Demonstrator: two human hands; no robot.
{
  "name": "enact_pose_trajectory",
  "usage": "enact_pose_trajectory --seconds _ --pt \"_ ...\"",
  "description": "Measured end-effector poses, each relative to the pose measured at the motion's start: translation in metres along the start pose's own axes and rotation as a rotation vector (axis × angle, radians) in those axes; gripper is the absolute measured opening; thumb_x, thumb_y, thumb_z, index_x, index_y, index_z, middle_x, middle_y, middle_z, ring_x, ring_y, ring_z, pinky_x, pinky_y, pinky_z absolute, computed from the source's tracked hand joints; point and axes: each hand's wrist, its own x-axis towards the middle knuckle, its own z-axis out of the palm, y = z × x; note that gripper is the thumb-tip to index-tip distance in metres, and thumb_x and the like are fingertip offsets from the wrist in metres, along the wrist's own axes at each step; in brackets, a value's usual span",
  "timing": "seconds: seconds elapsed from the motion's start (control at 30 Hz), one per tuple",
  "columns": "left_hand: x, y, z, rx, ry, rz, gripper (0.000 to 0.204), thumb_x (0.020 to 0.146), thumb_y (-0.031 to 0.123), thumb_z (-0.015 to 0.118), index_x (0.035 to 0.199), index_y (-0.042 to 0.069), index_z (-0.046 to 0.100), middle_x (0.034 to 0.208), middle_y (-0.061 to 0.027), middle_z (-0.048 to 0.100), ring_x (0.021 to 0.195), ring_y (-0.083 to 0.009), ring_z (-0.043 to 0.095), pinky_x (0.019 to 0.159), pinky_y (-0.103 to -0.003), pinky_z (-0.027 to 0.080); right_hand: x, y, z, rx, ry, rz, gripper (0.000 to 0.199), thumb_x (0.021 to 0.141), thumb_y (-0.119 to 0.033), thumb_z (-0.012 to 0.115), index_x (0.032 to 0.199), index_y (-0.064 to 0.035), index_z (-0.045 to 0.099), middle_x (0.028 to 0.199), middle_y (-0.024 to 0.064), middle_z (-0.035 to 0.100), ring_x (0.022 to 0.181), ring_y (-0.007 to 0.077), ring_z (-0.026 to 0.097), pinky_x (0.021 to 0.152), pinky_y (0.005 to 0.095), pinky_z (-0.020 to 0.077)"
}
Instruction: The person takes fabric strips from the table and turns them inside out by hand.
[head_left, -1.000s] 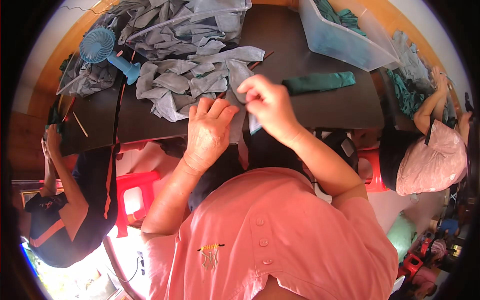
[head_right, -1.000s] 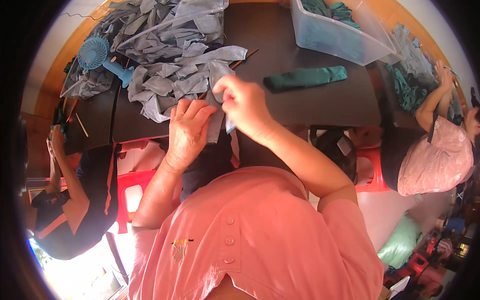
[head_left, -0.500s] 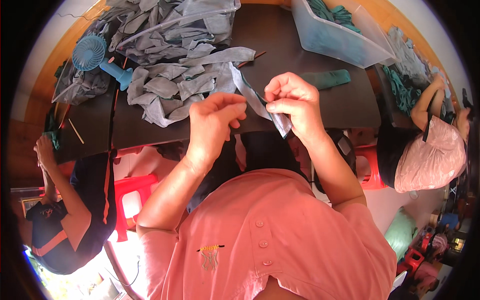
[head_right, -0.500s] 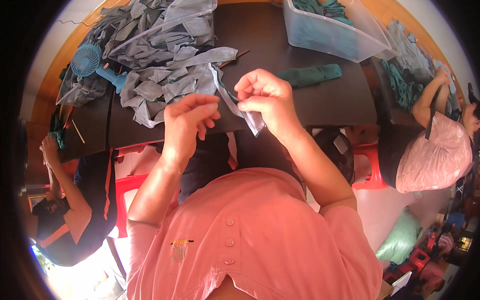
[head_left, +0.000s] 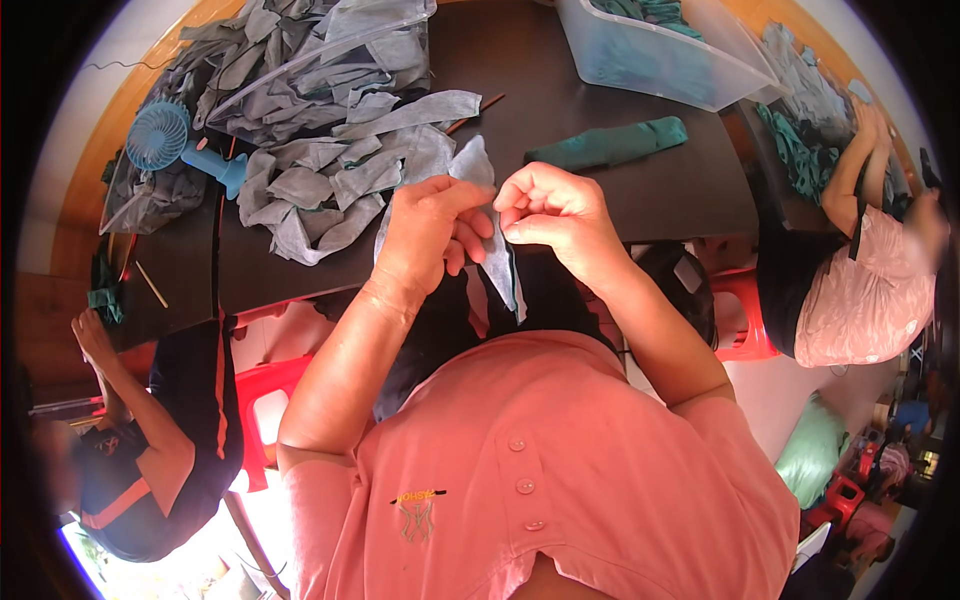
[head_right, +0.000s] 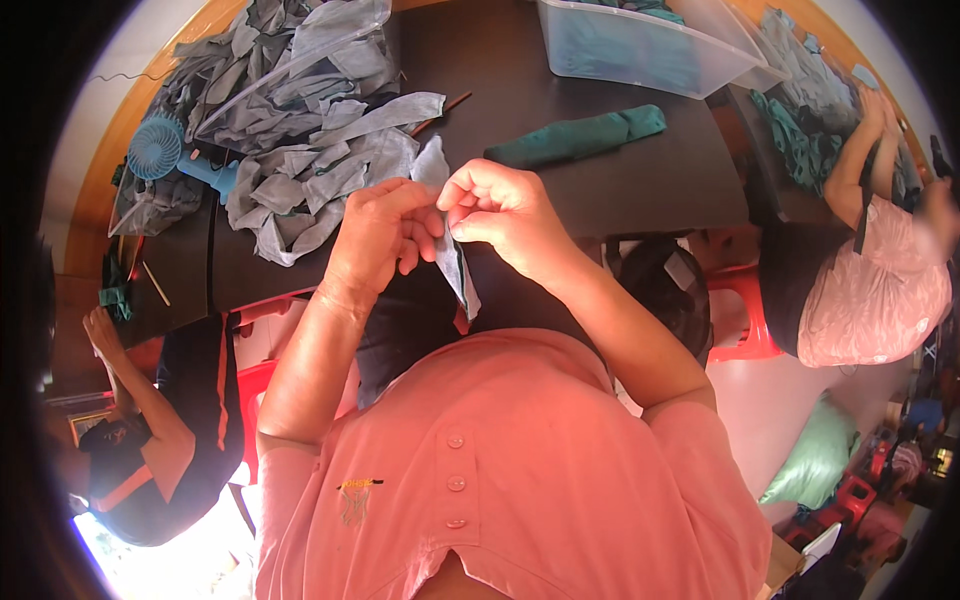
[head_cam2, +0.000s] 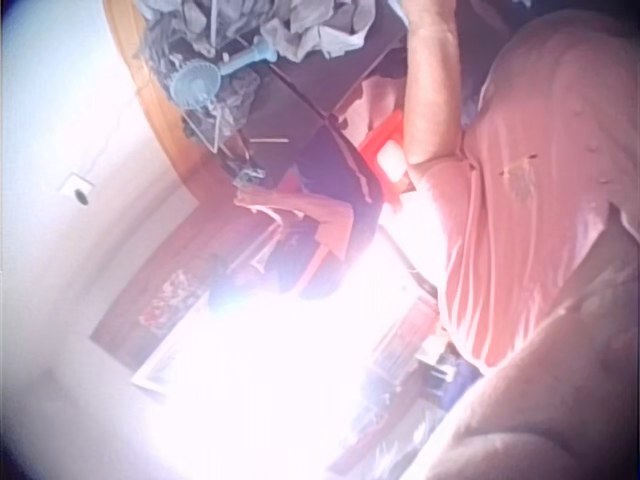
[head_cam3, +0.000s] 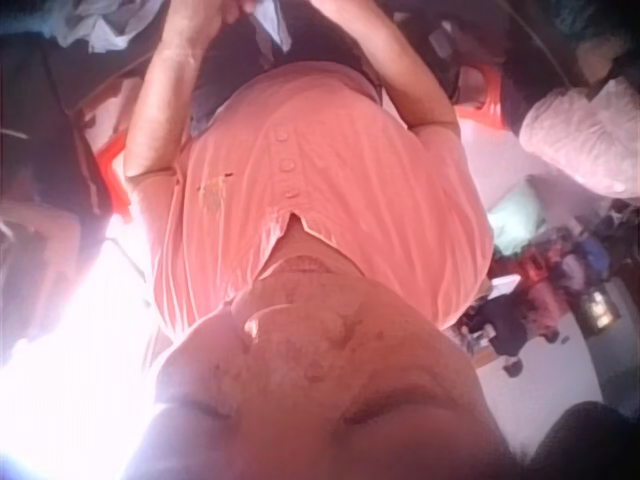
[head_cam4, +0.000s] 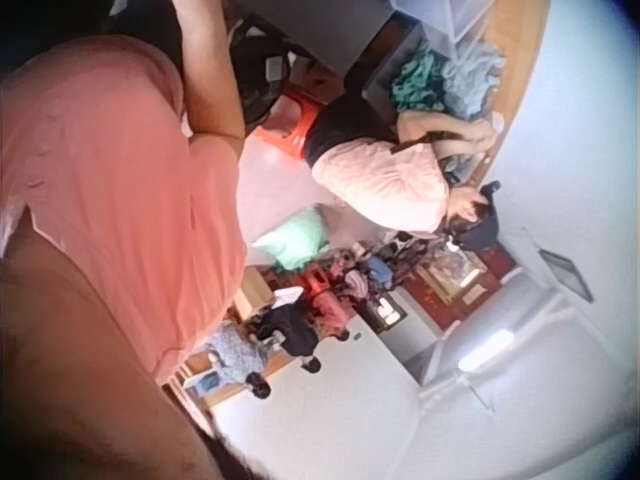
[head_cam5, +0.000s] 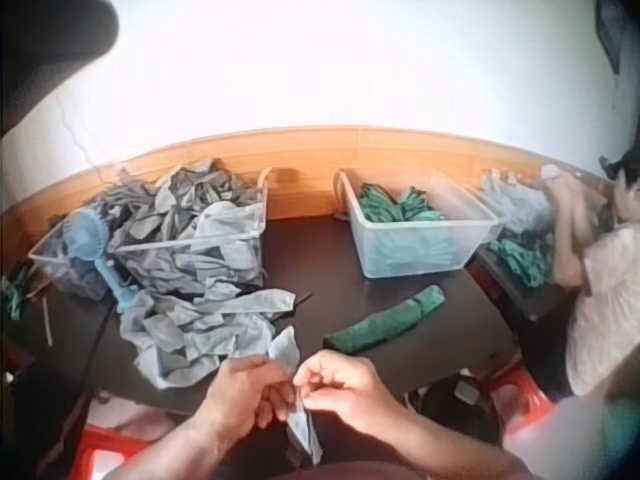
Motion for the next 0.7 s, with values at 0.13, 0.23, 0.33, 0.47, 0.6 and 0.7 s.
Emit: enact_pose_trajectory --seconds 0.13,0.23,0.33,0.47,0.6,0.7 --pt "-0.002 0.0 -0.001 0.117 -0.037 0.014 0.019 0.079 0.008 0.064 0.092 -0.007 0.06 0.069 -0.0119 0.063 0.045 -0.0142 0.056 0.033 -0.023 0.036 0.003 0.011 0.003 -0.06 0.058 -0.007 0.02 0.076 0.01 0.063 0.094 -0.0002 0.061 0.082 0.0047 0.064 0.075 0.0092 0.06 0.067 0.0228 0.048" --pt "-0.009 -0.008 -0.001 0.171 -0.037 0.096 0.019 0.078 0.006 0.065 0.093 -0.006 0.06 0.07 -0.0105 0.064 0.048 -0.0129 0.058 0.035 -0.022 0.038 0.008 0.015 0.005 -0.185 0.173 -0.075 0.022 0.077 0.008 0.064 0.097 -0.0006 0.06 0.082 0.0058 0.064 0.075 0.01 0.06 0.066 0.0229 0.0483" --pt "-0.013 -0.016 0.003 0.259 -0.009 0.178 0.018 0.078 0.005 0.067 0.092 -0.004 0.061 0.07 -0.0082 0.064 0.051 -0.0117 0.059 0.037 -0.021 0.039 0.014 0.009 0.01 -0.32 0.278 -0.089 0.025 0.075 0.005 0.065 0.098 0.0014 0.058 0.077 0.0075 0.061 0.072 0.0132 0.06 0.062 0.0282 0.0482" --pt "-0.013 -0.026 0.007 0.525 0.051 0.325 0.016 0.078 0.01 0.071 0.088 0.001 0.062 0.07 -0.0049 0.065 0.055 -0.0118 0.06 0.042 -0.025 0.043 0.028 -0.006 0.012 -0.33 0.264 0.086 0.03 0.076 0.002 0.068 0.104 0.0014 0.057 0.074 0.0089 0.061 0.07 0.0142 0.062 0.059 0.0292 0.0485" --pt "-0.011 -0.034 0.017 1.016 0.243 0.698 0.021 0.071 0.015 0.072 0.08 0.003 0.058 0.069 -0.0135 0.064 0.062 -0.0328 0.064 0.056 -0.041 0.051 0.028 -0.002 0.01 -0.088 0.182 0.14 0.025 0.082 -0.002 0.066 0.105 -0.0013 0.058 0.079 0.0081 0.064 0.066 0.0133 0.062 0.056 0.0266 0.046" --pt "-0.007 -0.04 0.011 1.172 0.312 0.702 0.015 0.072 0.008 0.07 0.08 0.002 0.059 0.067 -0.0128 0.064 0.06 -0.0291 0.064 0.057 -0.039 0.049 0.018 0.006 0.008 -0.097 0.206 0.064 0.017 0.086 -0.006 0.063 0.103 -0.0037 0.06 0.083 0.0063 0.066 0.068 0.0128 0.062 0.058 0.0244 0.0449"
